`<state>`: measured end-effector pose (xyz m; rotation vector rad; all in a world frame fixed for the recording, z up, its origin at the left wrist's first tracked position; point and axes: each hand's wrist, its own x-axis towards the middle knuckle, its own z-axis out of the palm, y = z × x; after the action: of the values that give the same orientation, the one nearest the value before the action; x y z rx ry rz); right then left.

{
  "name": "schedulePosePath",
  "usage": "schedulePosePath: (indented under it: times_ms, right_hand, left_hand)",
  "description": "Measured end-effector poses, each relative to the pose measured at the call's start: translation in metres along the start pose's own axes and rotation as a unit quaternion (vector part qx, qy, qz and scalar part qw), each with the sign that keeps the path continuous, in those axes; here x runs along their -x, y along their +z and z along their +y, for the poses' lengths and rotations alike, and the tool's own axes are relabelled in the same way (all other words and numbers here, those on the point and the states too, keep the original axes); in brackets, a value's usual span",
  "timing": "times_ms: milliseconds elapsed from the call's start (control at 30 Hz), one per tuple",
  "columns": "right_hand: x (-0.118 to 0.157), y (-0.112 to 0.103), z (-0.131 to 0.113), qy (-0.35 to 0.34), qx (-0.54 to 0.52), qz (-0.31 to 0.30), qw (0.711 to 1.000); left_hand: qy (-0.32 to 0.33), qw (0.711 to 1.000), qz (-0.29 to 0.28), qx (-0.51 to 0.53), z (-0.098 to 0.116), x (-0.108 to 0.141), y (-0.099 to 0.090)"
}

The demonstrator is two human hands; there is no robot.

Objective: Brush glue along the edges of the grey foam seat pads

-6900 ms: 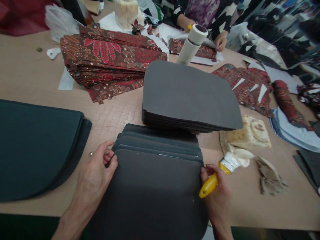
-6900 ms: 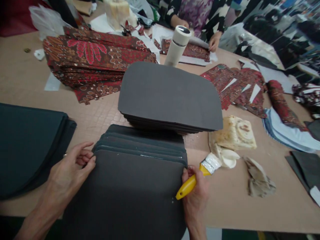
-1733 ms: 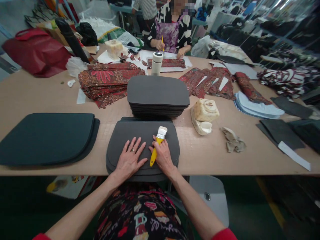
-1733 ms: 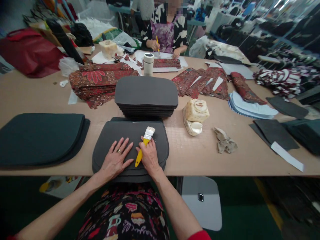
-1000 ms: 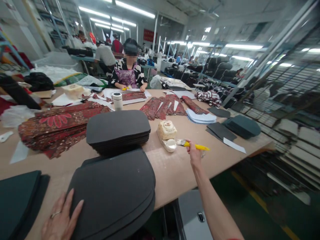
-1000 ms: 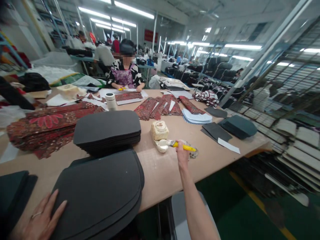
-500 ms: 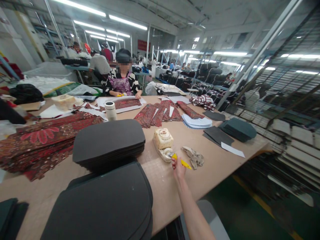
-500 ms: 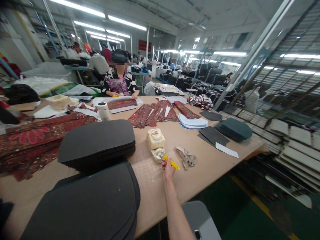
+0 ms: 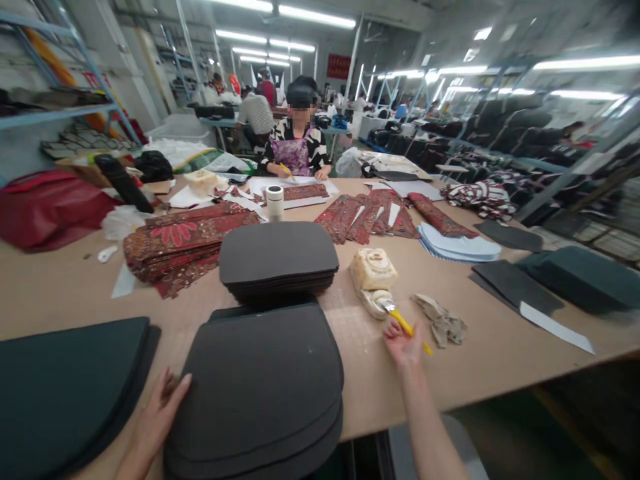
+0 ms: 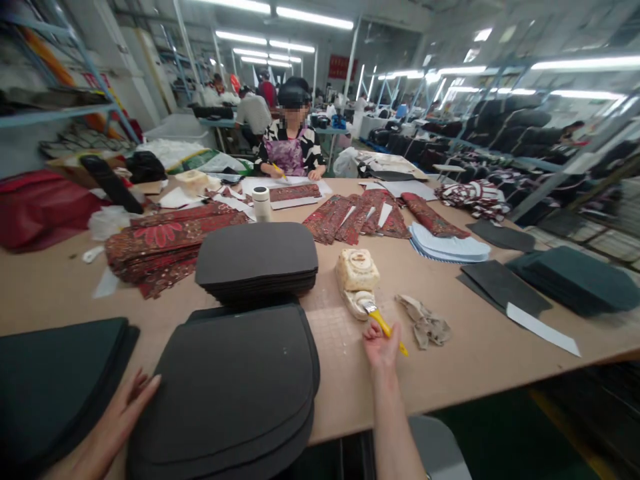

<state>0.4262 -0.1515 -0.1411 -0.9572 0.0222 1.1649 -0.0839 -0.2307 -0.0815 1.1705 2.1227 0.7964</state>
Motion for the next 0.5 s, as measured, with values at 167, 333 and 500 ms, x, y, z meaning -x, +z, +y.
schedulePosePath:
  times_ms: [167, 333, 500]
  right_hand:
    - [0.010, -0.005, -0.008, 0.045, -0.002, -0.006, 0.999]
    - [0.044, -0.022, 0.007, 0.124, 0.151, -0.060, 0.979]
    - [0.080, 0.011, 0.045, 0.051, 0.435, -0.083, 0.895]
  left_hand:
    - [-0.103, 0.992, -0.046, 0.051, 0.020, -0.006, 0.001]
    - [-0.124, 0.989, -0.063, 0.053, 0.028, -0.010, -0.001]
    - [-0.134, 0.985, -0.080, 0.080, 0.035, -0.012, 0.000]
